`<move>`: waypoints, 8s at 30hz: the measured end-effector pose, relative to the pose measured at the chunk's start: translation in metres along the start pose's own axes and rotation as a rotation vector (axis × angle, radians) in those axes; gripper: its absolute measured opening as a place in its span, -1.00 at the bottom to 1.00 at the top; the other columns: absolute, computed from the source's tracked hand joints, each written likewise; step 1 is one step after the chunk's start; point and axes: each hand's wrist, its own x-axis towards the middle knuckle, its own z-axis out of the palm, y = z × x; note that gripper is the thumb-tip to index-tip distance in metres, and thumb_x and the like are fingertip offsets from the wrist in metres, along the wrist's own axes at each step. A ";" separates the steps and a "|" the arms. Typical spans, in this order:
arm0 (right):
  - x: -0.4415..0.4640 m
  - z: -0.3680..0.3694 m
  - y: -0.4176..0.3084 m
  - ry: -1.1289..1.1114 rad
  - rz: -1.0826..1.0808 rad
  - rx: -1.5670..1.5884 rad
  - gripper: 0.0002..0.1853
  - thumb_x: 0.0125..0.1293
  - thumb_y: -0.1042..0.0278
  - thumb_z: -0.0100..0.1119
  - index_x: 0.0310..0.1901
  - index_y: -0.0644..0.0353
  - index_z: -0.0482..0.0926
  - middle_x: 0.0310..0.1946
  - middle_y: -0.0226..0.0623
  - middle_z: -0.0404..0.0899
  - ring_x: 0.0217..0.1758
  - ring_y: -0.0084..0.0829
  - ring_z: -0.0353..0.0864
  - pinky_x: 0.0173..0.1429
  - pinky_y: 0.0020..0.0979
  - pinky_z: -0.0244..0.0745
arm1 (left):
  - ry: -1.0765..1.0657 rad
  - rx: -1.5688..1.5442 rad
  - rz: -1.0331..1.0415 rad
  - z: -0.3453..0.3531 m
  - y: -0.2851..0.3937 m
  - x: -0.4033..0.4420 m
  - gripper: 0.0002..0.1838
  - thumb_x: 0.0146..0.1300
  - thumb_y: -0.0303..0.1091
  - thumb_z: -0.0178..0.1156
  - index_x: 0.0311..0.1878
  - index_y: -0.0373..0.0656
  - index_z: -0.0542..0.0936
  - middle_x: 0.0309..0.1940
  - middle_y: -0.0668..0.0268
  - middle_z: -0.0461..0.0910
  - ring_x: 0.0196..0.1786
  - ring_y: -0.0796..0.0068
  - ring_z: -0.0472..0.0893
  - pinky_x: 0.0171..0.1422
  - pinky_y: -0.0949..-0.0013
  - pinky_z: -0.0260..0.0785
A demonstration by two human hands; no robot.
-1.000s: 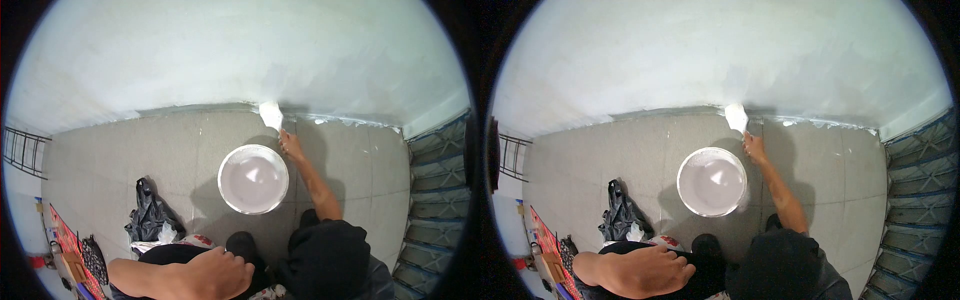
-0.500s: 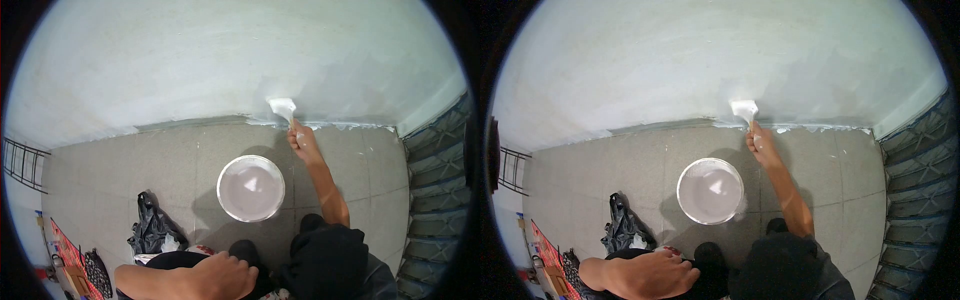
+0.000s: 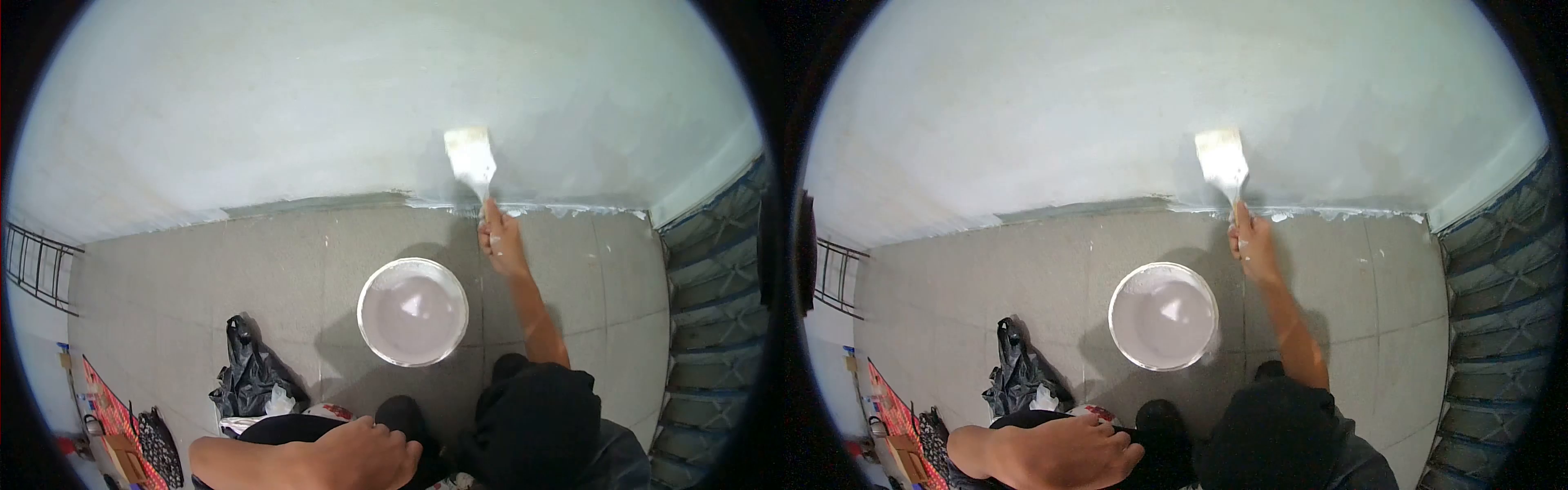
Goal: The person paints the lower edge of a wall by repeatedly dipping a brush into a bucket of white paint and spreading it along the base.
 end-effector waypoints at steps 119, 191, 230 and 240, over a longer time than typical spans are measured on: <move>0.016 0.063 -0.035 -0.038 -0.234 -0.387 -0.51 0.39 0.05 -0.10 -0.55 0.33 0.44 -0.77 -0.33 0.37 -0.72 -0.53 0.37 -0.64 -0.39 0.21 | -0.019 0.040 0.073 0.012 -0.016 -0.001 -0.61 0.36 -0.19 -0.07 -0.02 -0.41 0.31 -0.25 0.02 0.51 -0.15 0.06 0.55 -0.02 0.17 0.35; 0.051 0.039 0.106 -0.047 -0.355 -0.950 -0.63 0.24 0.27 0.03 -0.55 0.45 0.53 -0.54 0.21 0.50 -0.43 0.17 0.54 -0.35 0.00 0.37 | -0.018 0.102 0.028 0.000 0.000 -0.001 -0.73 0.22 -0.46 -0.01 -0.06 -0.44 0.41 -0.24 0.11 0.54 -0.04 0.22 0.52 0.08 0.32 0.31; 0.051 -0.298 0.000 0.589 0.203 0.010 -0.85 0.33 0.50 -0.13 -0.33 0.23 0.47 -0.62 -0.48 0.33 -0.68 -0.69 0.22 -0.70 -0.61 0.06 | -0.235 -0.053 0.033 -0.025 -0.009 0.031 -0.54 0.37 -0.18 -0.09 0.06 -0.48 0.30 -0.24 0.04 0.53 -0.14 0.09 0.54 0.01 0.20 0.36; 0.073 -0.411 0.019 0.879 -0.358 -1.498 -0.60 0.25 0.20 0.04 -0.54 0.42 0.57 -0.58 0.14 0.53 -0.48 0.02 0.58 -0.39 -0.08 0.38 | -0.069 -0.088 0.169 -0.010 -0.029 0.035 -0.52 0.38 -0.16 -0.09 0.06 -0.48 0.31 -0.17 -0.04 0.52 -0.09 0.01 0.54 0.01 0.13 0.37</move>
